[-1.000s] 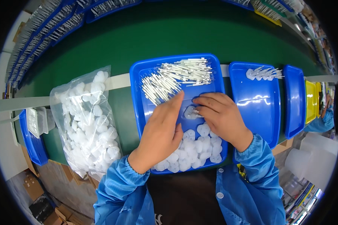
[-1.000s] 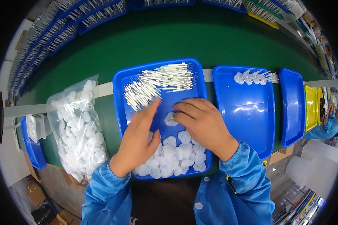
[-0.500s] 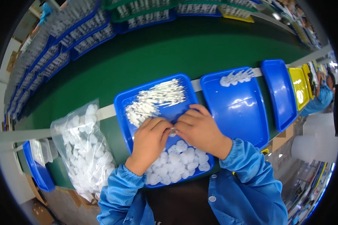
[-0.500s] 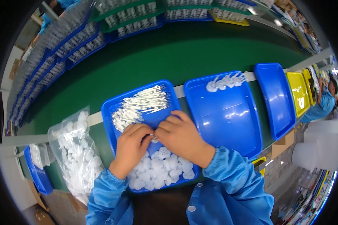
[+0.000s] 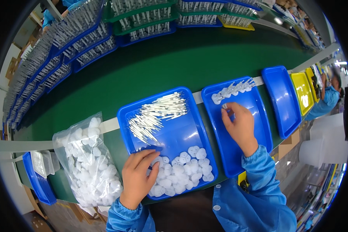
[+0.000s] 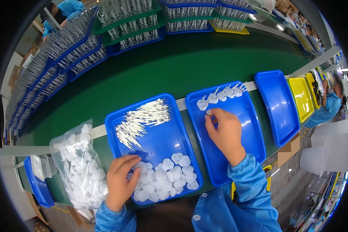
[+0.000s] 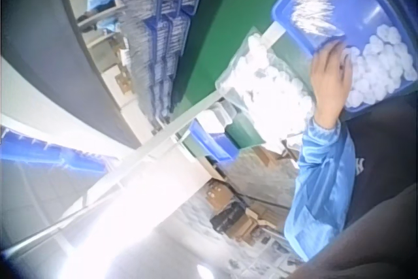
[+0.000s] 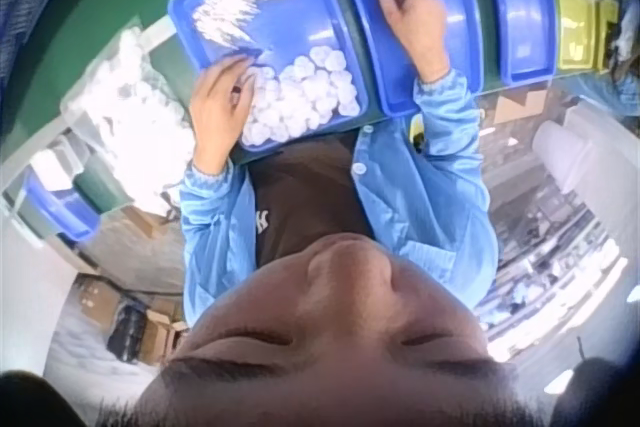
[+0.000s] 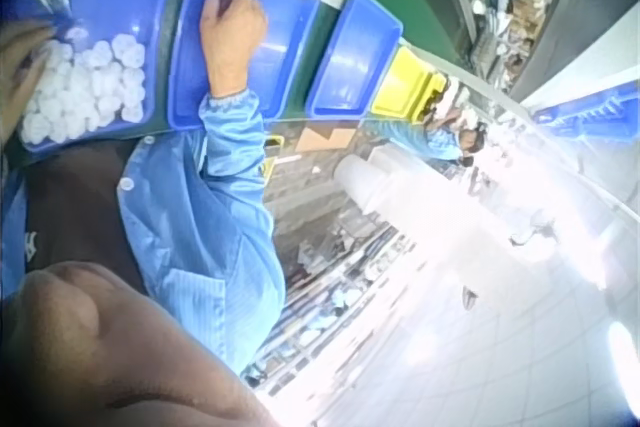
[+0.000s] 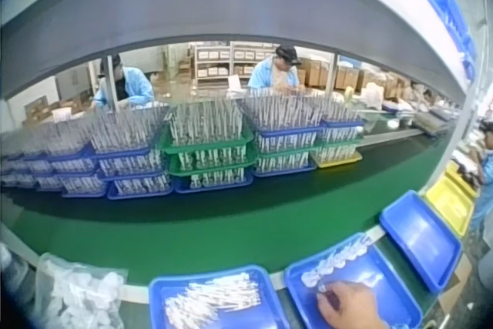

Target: The person inserts white plastic sticks into white cotton bobbins one by one. They pick up a bobbin and a stick, insert the stick into the bobbin, and place the finished swab into a blue tray. The process is repeated continuously throughout the clip.

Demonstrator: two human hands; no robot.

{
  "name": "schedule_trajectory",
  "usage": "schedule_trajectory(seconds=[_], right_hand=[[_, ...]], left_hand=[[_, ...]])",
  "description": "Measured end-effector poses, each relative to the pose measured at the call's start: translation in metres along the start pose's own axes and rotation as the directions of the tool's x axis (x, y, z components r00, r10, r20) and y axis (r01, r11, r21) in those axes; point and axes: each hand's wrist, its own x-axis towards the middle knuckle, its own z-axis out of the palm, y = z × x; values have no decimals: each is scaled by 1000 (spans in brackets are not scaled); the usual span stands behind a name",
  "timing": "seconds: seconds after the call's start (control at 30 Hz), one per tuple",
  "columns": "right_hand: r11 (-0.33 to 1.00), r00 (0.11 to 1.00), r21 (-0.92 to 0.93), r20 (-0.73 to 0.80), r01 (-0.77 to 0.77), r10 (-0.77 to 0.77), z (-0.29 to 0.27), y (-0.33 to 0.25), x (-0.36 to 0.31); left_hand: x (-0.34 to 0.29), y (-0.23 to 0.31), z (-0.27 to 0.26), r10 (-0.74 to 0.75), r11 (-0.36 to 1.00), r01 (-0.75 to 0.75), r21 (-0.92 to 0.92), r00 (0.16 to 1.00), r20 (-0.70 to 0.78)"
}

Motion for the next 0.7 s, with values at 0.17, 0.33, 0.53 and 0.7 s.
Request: schedule_trajectory(seconds=[0.17,0.33,0.53,0.7], right_hand=[[935,961,-234,-3,267,-275,7,-8,12],[748,756,-121,153,653,-636,40,-68,17],[616,676,-279,286,736,-679,80,-79,31],[605,654,-249,327,756,-682,81,-81,40]], left_hand=[[1,-3,-5,5,998,-7,55,999,38],[1,-6,-8,67,984,-88,157,988,139],[7,-1,-16,133,950,-214,228,937,324],[9,6,-24,120,973,-183,143,923,366]])
